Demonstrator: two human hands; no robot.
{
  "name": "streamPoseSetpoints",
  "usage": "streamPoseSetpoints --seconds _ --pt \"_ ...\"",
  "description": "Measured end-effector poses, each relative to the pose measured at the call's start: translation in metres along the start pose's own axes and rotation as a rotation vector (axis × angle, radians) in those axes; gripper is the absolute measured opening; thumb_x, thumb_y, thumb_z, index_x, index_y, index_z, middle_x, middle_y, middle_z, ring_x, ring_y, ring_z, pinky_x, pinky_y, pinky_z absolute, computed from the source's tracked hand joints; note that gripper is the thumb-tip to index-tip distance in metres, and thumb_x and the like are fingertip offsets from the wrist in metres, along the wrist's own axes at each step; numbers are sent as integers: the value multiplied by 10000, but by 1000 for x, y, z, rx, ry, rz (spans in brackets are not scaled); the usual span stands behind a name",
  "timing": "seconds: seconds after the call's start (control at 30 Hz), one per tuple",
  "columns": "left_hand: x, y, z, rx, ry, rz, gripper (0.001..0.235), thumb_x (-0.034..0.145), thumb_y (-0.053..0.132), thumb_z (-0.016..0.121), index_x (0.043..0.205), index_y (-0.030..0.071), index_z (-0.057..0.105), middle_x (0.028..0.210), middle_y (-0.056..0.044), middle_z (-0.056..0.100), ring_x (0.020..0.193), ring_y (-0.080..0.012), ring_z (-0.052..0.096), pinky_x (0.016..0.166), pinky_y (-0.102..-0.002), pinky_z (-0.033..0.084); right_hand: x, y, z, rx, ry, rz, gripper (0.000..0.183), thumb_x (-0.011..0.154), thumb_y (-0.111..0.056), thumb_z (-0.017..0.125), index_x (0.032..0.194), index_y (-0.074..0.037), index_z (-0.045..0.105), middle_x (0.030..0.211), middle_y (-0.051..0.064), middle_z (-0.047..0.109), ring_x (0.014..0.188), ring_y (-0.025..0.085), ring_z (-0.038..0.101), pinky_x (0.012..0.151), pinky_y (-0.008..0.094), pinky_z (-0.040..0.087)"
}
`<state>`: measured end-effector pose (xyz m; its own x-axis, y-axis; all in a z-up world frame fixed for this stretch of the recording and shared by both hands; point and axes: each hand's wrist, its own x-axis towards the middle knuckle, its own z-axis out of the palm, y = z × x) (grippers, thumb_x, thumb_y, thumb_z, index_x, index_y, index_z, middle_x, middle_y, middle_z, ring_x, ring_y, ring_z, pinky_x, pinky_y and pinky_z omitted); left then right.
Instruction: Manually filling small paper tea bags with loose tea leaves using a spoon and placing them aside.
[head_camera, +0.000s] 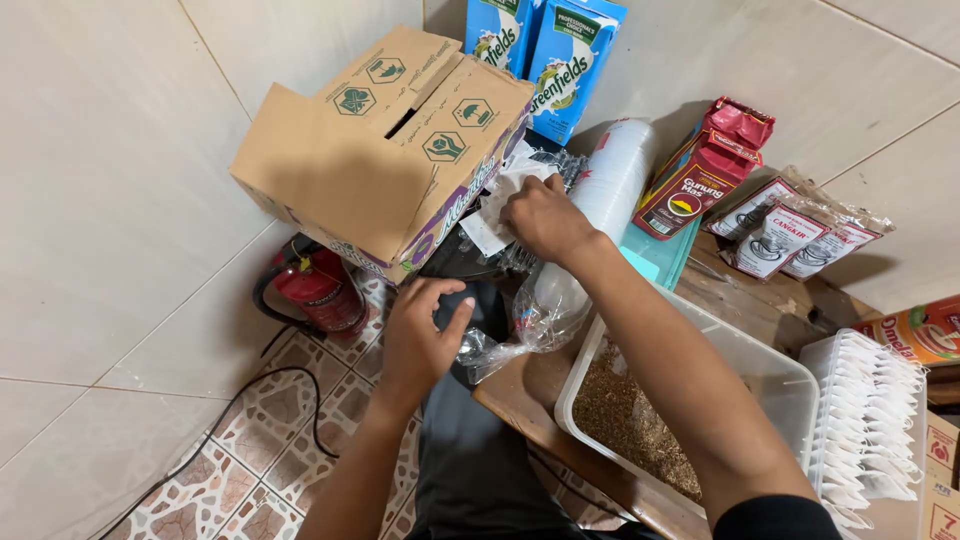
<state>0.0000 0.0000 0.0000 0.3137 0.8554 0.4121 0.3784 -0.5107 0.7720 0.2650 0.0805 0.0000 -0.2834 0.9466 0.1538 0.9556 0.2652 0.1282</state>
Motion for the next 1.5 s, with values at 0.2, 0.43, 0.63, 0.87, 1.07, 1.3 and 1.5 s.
streamPoseSetpoints --seconds 0.2,0.43,0.63,0.87,1.07,1.3,1.5 --pt "12 -2 5 22 34 90 181 874 213 764 1032 128 737 903 -40 692 783 -227 672 707 -335 560 -2 0 -23 221 -110 120 138 749 -236 868 868 -198 810 820 20 776 954 305 673 923 475 432" --pt "40 14 10 17 40 87 260 864 178 785 1093 68 730 915 -134 735 752 -303 690 651 -416 573 -7 5 -46 606 65 229 118 857 -232 822 915 -135 792 887 116 784 953 405 688 902 509 498" --pt "78 49 13 -232 -133 -117 683 1006 364 593 1470 -91 381 1352 -342 569 1163 -494 603 893 -586 534 -28 -3 -79 1072 200 347 99 976 -228 755 1000 -141 796 867 42 723 802 149 569 729 317 503" --pt "93 47 50 -189 -156 -150 375 913 457 738 1044 108 780 852 -106 735 795 -260 705 680 -358 555 -76 -5 -109 1184 290 365 225 905 -177 805 1116 -107 771 888 60 673 811 133 537 673 246 440" --pt "78 82 64 -163 -176 39 182 757 268 891 898 179 818 783 -12 708 837 -229 704 785 -321 557 -154 -7 -147 772 485 225 374 849 -159 859 1202 -139 736 1032 80 627 951 252 567 834 357 460" --pt "54 124 101 -307 -105 581 200 757 69 877 918 155 798 830 -5 764 818 -224 652 787 -316 549 -234 -21 -160 313 420 261 428 808 -348 847 1189 -197 721 1190 103 571 1025 344 533 869 471 466" --pt "36 147 126 -292 -153 693 219 763 2 822 917 150 772 873 27 760 810 -188 617 792 -304 535 -275 -30 -174 173 463 369 427 857 -370 812 1223 -187 691 1155 92 587 964 308 556 830 450 482"
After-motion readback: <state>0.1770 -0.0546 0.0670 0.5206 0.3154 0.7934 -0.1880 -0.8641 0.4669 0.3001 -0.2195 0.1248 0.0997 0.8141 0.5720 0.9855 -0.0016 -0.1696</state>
